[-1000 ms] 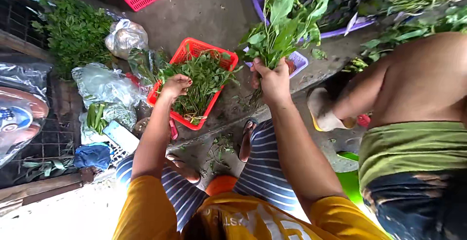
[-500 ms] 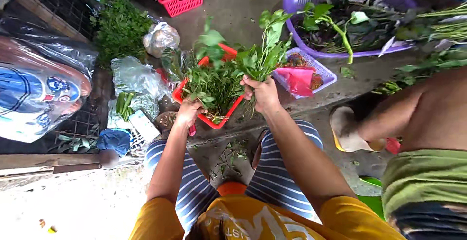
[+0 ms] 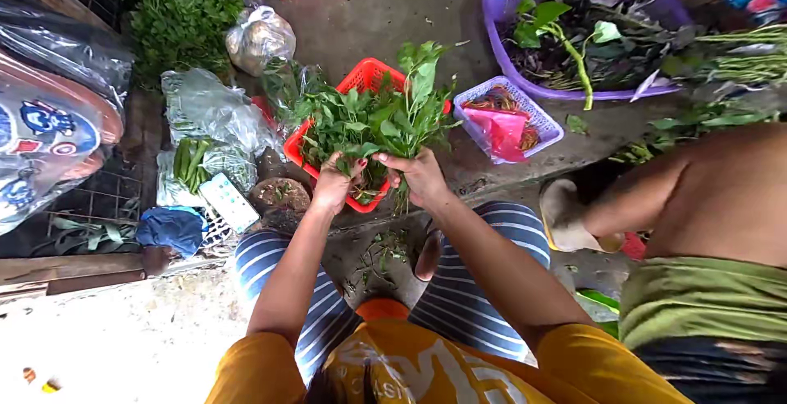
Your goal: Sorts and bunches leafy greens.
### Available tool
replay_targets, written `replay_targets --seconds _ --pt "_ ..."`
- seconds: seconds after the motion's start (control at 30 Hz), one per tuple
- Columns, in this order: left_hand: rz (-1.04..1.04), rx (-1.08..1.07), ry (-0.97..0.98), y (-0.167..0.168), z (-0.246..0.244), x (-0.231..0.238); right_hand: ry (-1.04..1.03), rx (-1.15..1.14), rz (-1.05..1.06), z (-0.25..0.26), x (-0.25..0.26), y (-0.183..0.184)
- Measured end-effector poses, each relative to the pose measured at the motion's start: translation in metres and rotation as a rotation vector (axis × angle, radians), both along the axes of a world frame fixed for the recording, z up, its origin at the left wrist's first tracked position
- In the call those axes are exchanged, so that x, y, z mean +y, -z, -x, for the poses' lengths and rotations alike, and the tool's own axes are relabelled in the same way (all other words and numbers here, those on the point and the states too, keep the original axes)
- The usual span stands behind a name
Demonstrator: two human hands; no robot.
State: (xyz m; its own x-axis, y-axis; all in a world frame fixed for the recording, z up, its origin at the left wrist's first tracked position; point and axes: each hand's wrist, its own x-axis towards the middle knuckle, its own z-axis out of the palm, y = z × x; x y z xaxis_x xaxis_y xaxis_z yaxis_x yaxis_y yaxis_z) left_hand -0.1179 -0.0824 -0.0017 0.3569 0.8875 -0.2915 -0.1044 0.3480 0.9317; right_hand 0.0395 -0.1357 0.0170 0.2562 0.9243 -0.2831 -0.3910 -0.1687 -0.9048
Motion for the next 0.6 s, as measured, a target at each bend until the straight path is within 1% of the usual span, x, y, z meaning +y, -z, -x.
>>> replay_targets --seconds 0.07,0.17,0.27,0.33,0.47,0.6 --pt "0.004 -0.056 -0.080 0.000 -0.004 0.001 -0.035 -0.016 0.031 0.013 0.001 0.004" --pt "0.076 -0.009 -0.164 -0.006 -0.008 -0.001 -0.041 -0.016 0.071 0.026 0.002 0.006" --pt "0.060 -0.010 -0.157 -0.012 -0.011 -0.002 -0.012 -0.004 0.072 0.028 0.002 0.004" --pt "0.038 -0.053 -0.119 -0.014 -0.009 0.000 -0.012 0.008 0.059 0.026 0.001 0.004" --pt "0.040 -0.179 -0.140 -0.010 0.000 0.013 -0.080 -0.009 0.079 0.019 0.000 0.001" --pt "0.098 -0.197 -0.125 -0.005 0.011 0.019 -0.113 -0.062 0.119 0.017 -0.001 0.007"
